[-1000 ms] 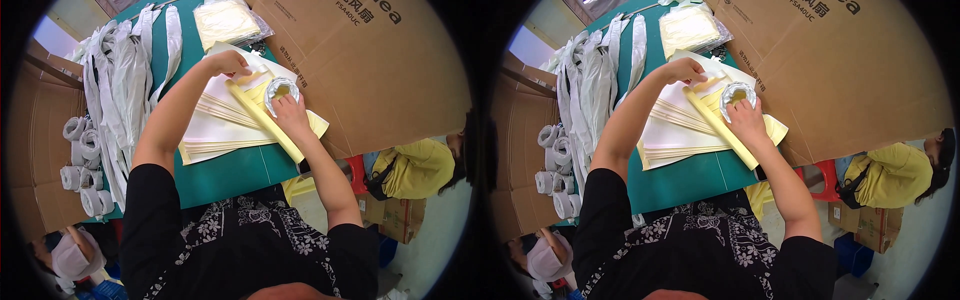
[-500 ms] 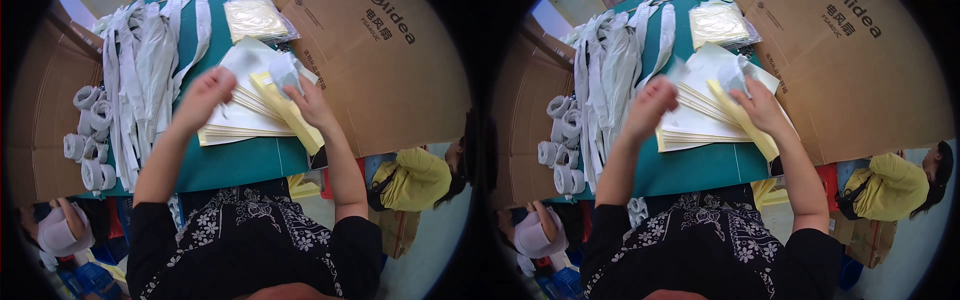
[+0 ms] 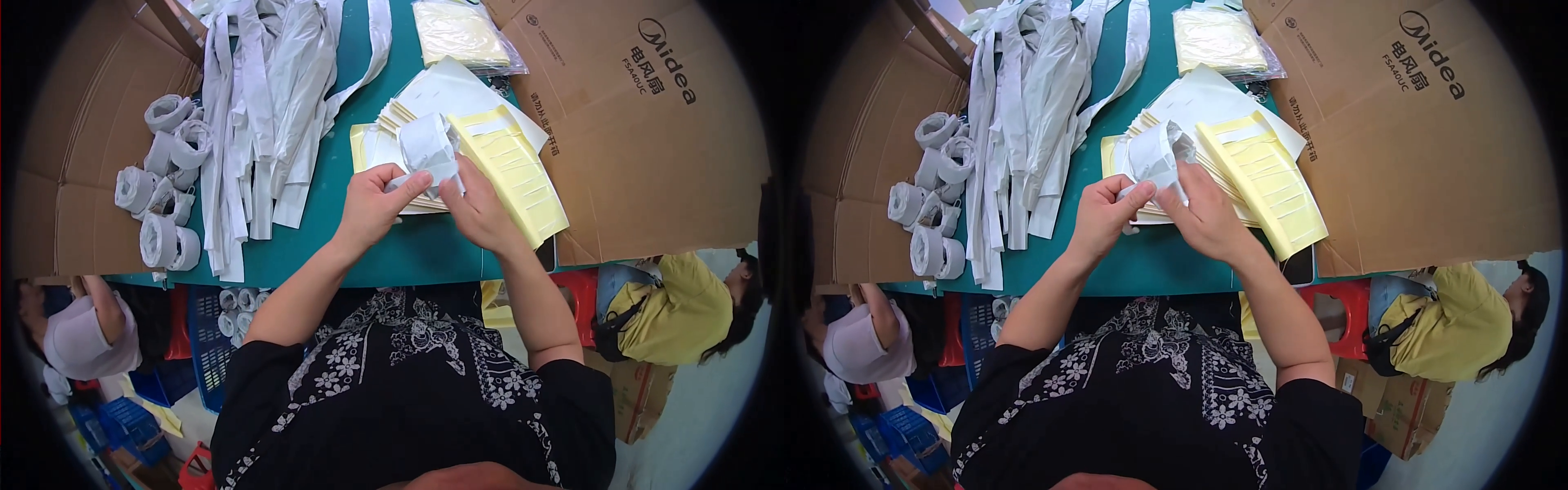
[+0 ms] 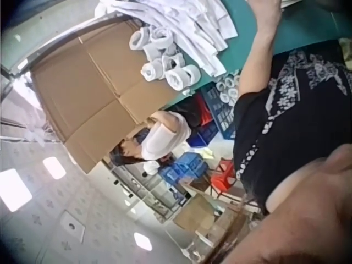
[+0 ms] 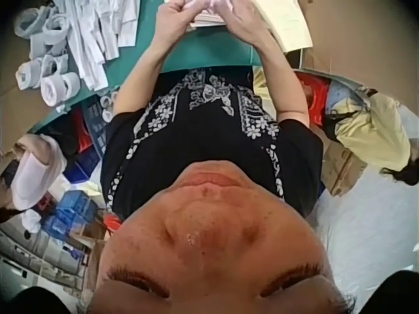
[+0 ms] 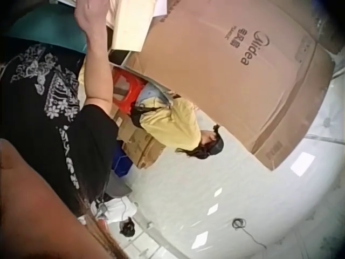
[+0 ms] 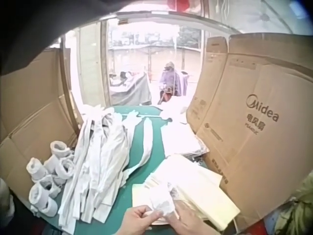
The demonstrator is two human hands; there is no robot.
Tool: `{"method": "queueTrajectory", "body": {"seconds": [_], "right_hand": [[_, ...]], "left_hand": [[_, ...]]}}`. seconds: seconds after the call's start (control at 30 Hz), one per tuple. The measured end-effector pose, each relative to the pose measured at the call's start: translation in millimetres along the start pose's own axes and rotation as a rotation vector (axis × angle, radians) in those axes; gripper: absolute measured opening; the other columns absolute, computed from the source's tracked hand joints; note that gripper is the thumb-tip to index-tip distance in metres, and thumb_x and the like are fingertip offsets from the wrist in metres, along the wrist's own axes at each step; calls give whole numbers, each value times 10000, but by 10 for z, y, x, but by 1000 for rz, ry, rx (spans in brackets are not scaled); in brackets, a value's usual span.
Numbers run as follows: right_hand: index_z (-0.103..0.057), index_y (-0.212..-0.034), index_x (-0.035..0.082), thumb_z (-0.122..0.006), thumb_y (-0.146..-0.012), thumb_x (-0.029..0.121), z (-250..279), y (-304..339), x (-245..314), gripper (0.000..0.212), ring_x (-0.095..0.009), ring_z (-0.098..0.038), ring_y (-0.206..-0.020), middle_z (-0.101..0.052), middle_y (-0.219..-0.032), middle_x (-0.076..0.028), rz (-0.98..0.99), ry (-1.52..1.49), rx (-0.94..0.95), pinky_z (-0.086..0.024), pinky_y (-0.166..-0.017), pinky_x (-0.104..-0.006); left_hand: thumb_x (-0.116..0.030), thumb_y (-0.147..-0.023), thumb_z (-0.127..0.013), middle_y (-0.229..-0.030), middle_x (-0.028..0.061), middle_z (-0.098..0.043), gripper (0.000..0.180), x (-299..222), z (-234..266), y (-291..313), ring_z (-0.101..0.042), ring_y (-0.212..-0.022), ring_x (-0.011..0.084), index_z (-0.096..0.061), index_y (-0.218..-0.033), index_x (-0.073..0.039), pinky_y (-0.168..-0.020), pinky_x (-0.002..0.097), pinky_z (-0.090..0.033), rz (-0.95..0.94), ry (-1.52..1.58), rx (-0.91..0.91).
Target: Rolling white fabric strips into rolls and placing them on paper sheets.
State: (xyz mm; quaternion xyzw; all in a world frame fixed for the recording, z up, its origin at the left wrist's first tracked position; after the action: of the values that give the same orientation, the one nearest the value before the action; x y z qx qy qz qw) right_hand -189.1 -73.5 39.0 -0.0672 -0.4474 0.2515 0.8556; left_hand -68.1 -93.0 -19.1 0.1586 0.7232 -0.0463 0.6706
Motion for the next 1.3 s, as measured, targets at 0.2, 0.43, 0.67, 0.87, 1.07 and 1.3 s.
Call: {"method": "queueTrajectory", "body": {"seconds": [0.2, 0.43, 0.67, 0.87, 1.07, 1.3], "right_hand": [[-572, -1004, -28, -517, -897, 225, -159, 102, -207, 281, -343, -541, -858, -576, -936, -181, -214, -377, -297, -431, -796, -383], [-559, -943, -50, -598, -827, 152, -148, 24, 285, 237, -367, -547, -871, -579, -919, -190, 297, 303, -322, -457, -775, -400], [-439, -1051, -2, -672, -810, 178, -185, -6, 286, 381, -268, -606, -873, -595, -967, -166, 306, 25, -65, -504, -706, -314], [-385, -1061, 28, -755, -733, 175, -204, -34, 300, 516, -185, -595, -901, -615, -985, -109, 144, -154, -85, -466, -802, -313], [-373, -1042, 46, -765, -716, 141, -297, -55, 273, 519, -160, -576, -927, -625, -990, -107, 77, -340, -81, -443, -827, -298], [-383, -984, 38, -764, -721, 209, -331, -71, 277, 493, -196, -594, -847, -613, -990, -141, 105, -155, -83, -471, -766, -300]], "left_hand": [[-270, -618, -822, -793, 18, -437, 418, -466, 350, 360, -456, -822, 198, -509, -764, -34, -796, 326, -354, -567, -605, -731], [-186, -673, -788, -928, 38, -591, 296, -266, 418, 269, -528, -861, 197, -656, -885, -27, -792, 321, -414, -469, -352, -398], [-64, -728, -742, -1093, 50, -600, 486, 144, 175, 259, -559, -1008, 152, -535, -1164, -6, -890, 301, -435, -60, 704, 199], [-230, -621, -836, -1176, 42, -548, 803, 211, 179, 264, -535, -1086, 185, -418, -1279, -36, -947, 335, -412, -109, 769, 284], [-246, -648, -814, -1205, 56, -530, 760, 376, 260, 251, -518, -1106, 180, -428, -1273, -52, -954, 334, -407, -139, 801, 162], [-148, -686, -789, -1220, 60, -524, 720, 209, 314, 267, -519, -1109, 193, -399, -1282, -43, -975, 339, -396, -296, 851, 83]]}}
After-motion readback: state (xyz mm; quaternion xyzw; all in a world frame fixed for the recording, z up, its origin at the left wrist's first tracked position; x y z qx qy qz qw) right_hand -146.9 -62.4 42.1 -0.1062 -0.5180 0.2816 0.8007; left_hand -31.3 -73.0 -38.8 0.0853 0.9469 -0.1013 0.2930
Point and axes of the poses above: each hand's wrist, its own y-axis away from the middle knuckle, its own z-axis out of the back of the hand, x = y × z, the point moved 8 cm from there along -y, towards the middle knuckle
